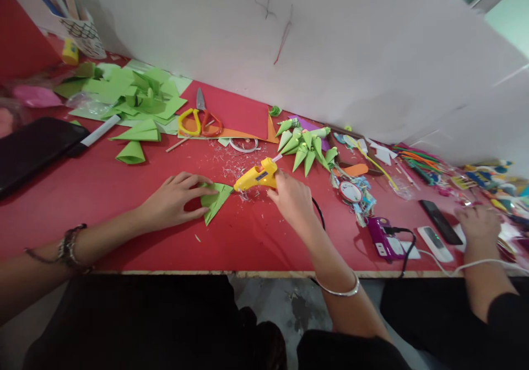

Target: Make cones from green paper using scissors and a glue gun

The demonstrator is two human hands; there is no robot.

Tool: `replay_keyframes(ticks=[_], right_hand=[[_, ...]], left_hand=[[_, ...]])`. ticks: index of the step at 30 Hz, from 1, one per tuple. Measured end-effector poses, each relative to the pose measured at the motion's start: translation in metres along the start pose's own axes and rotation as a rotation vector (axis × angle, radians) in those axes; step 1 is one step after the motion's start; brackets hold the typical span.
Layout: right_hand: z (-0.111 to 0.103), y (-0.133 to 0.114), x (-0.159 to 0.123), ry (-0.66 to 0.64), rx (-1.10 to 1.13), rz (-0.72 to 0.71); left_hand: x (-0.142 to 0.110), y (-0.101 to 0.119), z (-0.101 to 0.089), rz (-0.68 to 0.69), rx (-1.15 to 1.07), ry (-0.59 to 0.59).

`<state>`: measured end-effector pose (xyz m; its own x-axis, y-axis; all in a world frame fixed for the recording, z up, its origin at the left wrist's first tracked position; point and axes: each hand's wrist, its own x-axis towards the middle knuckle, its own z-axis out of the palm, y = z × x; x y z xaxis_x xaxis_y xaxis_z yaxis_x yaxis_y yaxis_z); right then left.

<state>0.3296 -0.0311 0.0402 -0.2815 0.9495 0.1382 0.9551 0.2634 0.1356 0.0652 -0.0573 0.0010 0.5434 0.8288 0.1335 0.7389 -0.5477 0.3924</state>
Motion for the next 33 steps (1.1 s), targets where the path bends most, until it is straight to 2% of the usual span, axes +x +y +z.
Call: replay_keyframes(ticks=[14,27,33], right_hand=[[-0.0031,-0.0002,0.0015,0.014,-0.055,0.034],[-0.0016,0.0069,0.0017,0.133,0.084,0.128],[0.0005,-0.0005,0.0016,0.069,0.125,0.063]], left_hand=[[0.0001,-0.0002,0.0002,0.004,-0.001,0.002],[-0.0003,0.0001,0.0011,-0.017,0.006,-0.001],[-0.0005,-0.0002,0.0007,-0.007,-0.011,0.010]])
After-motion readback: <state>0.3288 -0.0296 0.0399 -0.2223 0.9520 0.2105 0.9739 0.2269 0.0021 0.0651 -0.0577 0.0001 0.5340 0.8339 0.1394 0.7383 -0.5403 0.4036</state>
